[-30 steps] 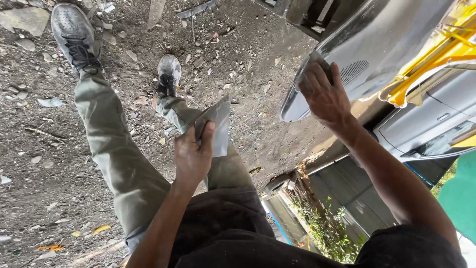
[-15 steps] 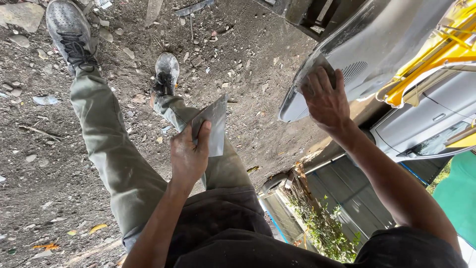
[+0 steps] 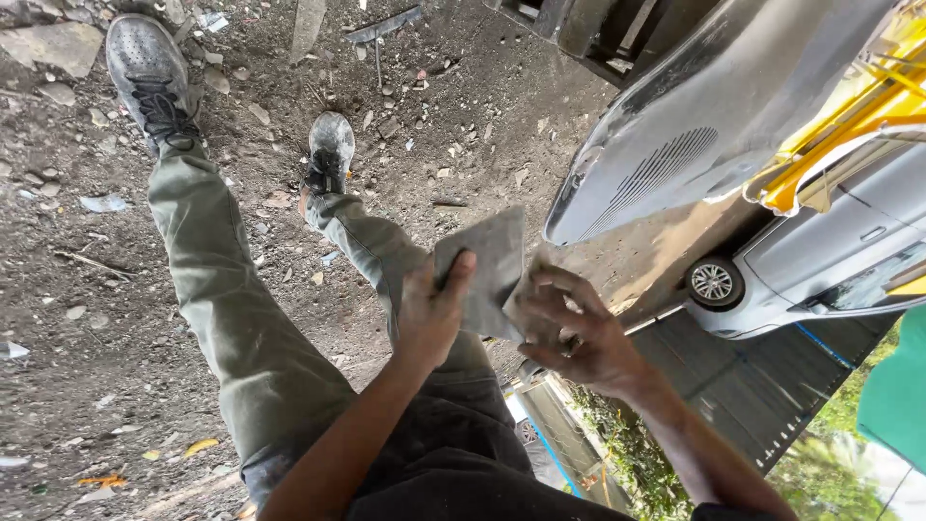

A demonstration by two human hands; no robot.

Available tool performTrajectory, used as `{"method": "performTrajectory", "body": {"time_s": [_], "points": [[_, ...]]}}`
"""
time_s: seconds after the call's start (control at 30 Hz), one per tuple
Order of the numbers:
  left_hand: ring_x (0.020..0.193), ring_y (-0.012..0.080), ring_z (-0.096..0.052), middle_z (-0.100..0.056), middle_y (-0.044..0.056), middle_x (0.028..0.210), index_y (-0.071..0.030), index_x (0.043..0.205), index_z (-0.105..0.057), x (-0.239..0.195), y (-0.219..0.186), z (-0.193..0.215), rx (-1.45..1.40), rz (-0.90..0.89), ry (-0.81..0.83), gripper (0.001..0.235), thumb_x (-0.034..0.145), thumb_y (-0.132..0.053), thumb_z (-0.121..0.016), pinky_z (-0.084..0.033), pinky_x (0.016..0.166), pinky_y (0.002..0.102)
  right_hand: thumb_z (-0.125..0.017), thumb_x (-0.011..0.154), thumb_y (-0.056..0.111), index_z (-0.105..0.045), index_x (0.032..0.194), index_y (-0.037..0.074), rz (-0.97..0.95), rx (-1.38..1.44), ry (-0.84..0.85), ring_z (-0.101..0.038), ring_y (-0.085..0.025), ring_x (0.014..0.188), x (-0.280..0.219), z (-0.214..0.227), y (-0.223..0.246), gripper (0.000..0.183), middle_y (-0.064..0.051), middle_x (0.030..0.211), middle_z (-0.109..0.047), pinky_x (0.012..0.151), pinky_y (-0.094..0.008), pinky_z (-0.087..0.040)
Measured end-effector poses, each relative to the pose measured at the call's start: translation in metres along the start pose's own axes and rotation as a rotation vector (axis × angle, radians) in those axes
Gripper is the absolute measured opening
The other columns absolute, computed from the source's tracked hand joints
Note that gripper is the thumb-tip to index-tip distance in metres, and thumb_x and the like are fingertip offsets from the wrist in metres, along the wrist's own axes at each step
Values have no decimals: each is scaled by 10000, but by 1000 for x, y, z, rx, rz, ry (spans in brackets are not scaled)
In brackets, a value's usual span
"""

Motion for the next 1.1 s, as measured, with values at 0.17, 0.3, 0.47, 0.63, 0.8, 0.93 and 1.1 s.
{"method": "performTrajectory", "body": {"time_s": [0.17,0.3,0.47,0.63,0.8,0.93,1.1], "points": [[628,84,-493,-545,-23,690,-52,897,-649,-12,-34,18,-415,112,110,313,990,-351,-659,-391,551,331,-760,822,166,-687,1322,198,-87,-612,-17,-451,-363,1357,2,16,-88,506,-162,1446,-498,1033,-603,-427],[511,133,-449,-500,35,575,-46,839,-646,-2,-22,24,132,-96,15,395,1018,-398,-643,-350,482,370,-676,1001,80,-599,1446,209,-102,-1194,-120,-416,-273,1484,22,22,-135,470,-109,1518,-519,1177,-616,-349],[464,189,-454,-479,81,549,-23,778,-597,-4,-11,27,244,-110,-88,398,1008,-336,-685,-349,480,404,-655,991,154,-610,1456,151,-75,-1392,18,-430,-282,1451,50,24,-141,467,-133,1518,-521,1161,-608,-330],[488,159,-500,-535,54,590,-25,897,-633,-3,-17,32,111,-288,-79,281,1020,-278,-644,-402,486,383,-686,923,114,-651,1405,282,-165,-1394,114,-413,-244,1474,37,51,-125,511,-91,1533,-515,1192,-542,-311],[416,191,-468,-507,77,509,-33,783,-609,-1,-4,34,204,-12,-64,336,993,-285,-683,-358,457,398,-866,703,309,-695,1263,399,-42,-1256,270,-418,-218,1431,52,83,-93,592,17,1475,-536,1228,-567,-268],[454,165,-483,-522,55,562,-33,885,-627,-2,-8,37,121,-171,-101,271,1000,-276,-658,-385,463,380,-873,697,329,-693,1308,333,-4,-1230,275,-441,-221,1419,73,79,-98,637,14,1454,-556,1224,-512,-295],[446,170,-450,-480,61,534,-26,746,-559,-2,8,42,226,-52,-82,408,1027,-293,-688,-355,471,392,-865,679,418,-713,1256,236,-13,-1342,306,-462,-215,1367,91,76,-93,624,-37,1427,-569,1180,-493,-338]]}}
Point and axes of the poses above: each hand's wrist, its own x-axis towards the middle knuckle, its own z-axis out of the back of the hand, y = z × x, the point moved 1 cm from there along x, towards the middle knuckle
